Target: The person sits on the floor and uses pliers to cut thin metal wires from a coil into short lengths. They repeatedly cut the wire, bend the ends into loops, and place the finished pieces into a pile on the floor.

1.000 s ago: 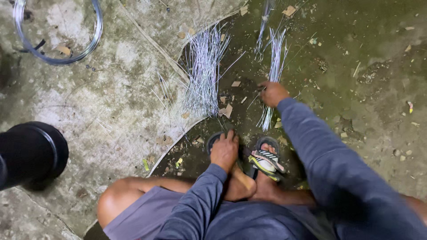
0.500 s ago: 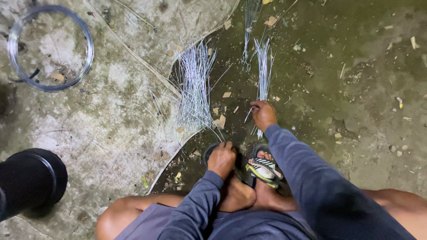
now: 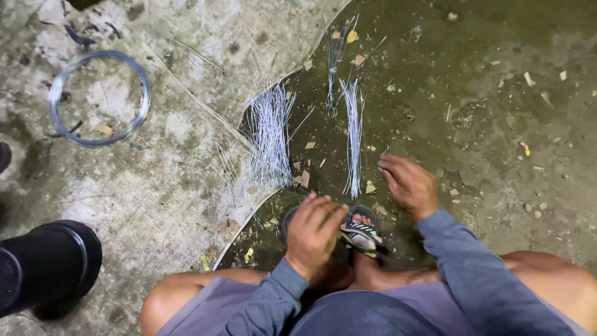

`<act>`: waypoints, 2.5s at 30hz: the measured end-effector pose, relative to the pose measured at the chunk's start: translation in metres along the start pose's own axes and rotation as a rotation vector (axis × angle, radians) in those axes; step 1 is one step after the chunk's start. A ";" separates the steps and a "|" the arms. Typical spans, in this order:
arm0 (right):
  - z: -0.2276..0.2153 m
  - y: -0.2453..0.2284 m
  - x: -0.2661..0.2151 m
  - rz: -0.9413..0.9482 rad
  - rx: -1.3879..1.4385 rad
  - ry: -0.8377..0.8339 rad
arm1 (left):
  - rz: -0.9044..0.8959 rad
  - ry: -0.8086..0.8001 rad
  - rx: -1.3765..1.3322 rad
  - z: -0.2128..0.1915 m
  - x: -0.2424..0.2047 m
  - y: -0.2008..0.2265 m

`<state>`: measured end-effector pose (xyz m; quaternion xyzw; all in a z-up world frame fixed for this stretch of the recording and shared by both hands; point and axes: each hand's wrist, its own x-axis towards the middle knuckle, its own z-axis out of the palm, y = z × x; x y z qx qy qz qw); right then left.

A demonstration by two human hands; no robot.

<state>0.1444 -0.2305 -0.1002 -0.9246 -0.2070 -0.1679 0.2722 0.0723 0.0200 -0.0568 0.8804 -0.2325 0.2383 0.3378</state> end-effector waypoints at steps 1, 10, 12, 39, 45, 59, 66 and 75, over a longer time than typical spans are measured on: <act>-0.016 -0.013 0.004 -0.021 0.035 0.019 | -0.095 0.045 -0.042 -0.004 0.008 0.005; -0.095 -0.133 0.028 -0.046 0.243 0.111 | -0.464 0.277 -0.398 -0.045 0.063 0.042; -0.099 -0.143 0.031 -0.042 0.258 0.102 | -0.469 0.272 -0.416 -0.051 0.066 0.050; -0.095 -0.086 0.045 0.599 0.900 -0.089 | -0.784 -0.385 -1.327 -0.021 0.060 0.044; -0.092 -0.039 0.083 0.745 1.113 -0.068 | -0.959 -0.534 -1.657 -0.017 0.053 0.026; -0.074 -0.006 0.121 0.827 1.187 0.058 | -1.013 -0.588 -1.878 -0.017 0.045 0.017; -0.070 -0.001 0.127 0.727 1.237 0.092 | -1.011 -0.570 -1.912 -0.009 0.040 0.009; -0.081 0.017 0.137 0.705 1.290 0.137 | -1.013 -0.584 -1.959 -0.008 0.033 0.007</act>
